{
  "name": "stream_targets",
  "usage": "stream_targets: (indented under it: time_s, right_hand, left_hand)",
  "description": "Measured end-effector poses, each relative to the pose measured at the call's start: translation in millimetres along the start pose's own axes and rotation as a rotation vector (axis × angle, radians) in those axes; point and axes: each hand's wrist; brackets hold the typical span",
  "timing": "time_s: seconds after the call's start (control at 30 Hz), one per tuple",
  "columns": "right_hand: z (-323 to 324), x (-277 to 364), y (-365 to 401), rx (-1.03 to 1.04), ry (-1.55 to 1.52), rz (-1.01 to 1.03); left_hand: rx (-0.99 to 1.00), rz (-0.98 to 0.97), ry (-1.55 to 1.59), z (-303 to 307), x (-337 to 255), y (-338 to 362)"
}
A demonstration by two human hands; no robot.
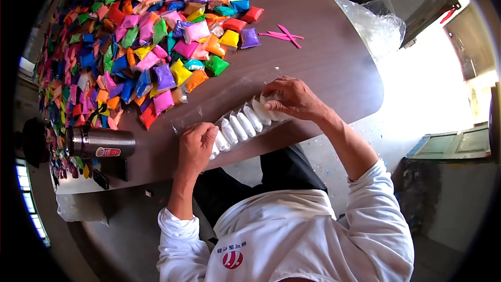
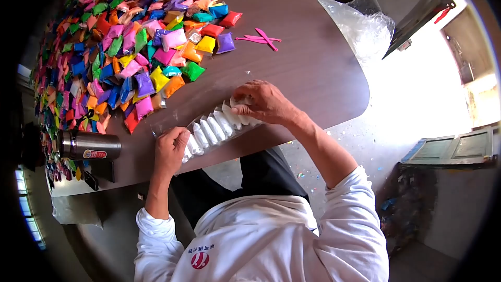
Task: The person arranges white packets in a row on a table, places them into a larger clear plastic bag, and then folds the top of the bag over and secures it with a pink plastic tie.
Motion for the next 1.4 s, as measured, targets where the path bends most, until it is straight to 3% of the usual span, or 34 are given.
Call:
stream_targets:
  time_s: [0.27, 0.37, 0.5, 0.7, 0.77, 0.9, 0.97, 1.07, 1.2, 1.27, 1.4]
  right_hand:
    - [1, 0, -6, 0.053, 0.13, 0.082]
    - [-6, 18, -15, -0.052, 0.147, 0.117]
    - [-21, 17, -17, 0.036, 0.239, 0.207]
    - [-16, 15, -20, 0.195, 0.211, 0.154]
    - [-16, 24, -21, 0.043, 0.218, 0.164]
    - [-30, 41, -32, -0.075, 0.264, 0.169]
    - [-31, 41, -38, 0.206, 0.166, 0.158]
    - [-31, 35, -37, 0.283, 0.091, 0.118]
    - [-29, 46, -41, 0.326, 0.186, 0.104]
    - [-33, 61, -43, 0.168, 0.259, 0.181]
    - [-56, 58, -45, 0.211, 0.204, 0.241]
  left_hand:
    - [-0.017, -0.04, 0.024, -1, 5, 1]
    - [-0.006, -0.041, 0.031, 0, 4, 2]
    - [-0.009, -0.05, 0.023, 0, 5, 2]
    - [-0.022, -0.052, 0.057, -1, 4, 3]
    - [-0.029, -0.067, 0.053, -1, 5, 3]
    - [-0.027, -0.123, 0.035, -1, 6, 2]
    - [-0.015, -0.114, 0.045, 0, 5, 2]
    - [-0.016, -0.089, 0.057, 0, 3, 2]
    - [-0.028, -0.076, 0.051, -1, 0, 2]
    - [-0.025, -0.074, 0.043, -2, 3, 3]
    - [-0.011, -0.072, 0.048, -3, 6, 3]
Point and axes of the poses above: each hand's wrist, its own y-axis away from the middle knuckle, its own z-axis out of the back of the hand, x = y × z, and after that the axes turned 7 degrees about y, right-handed
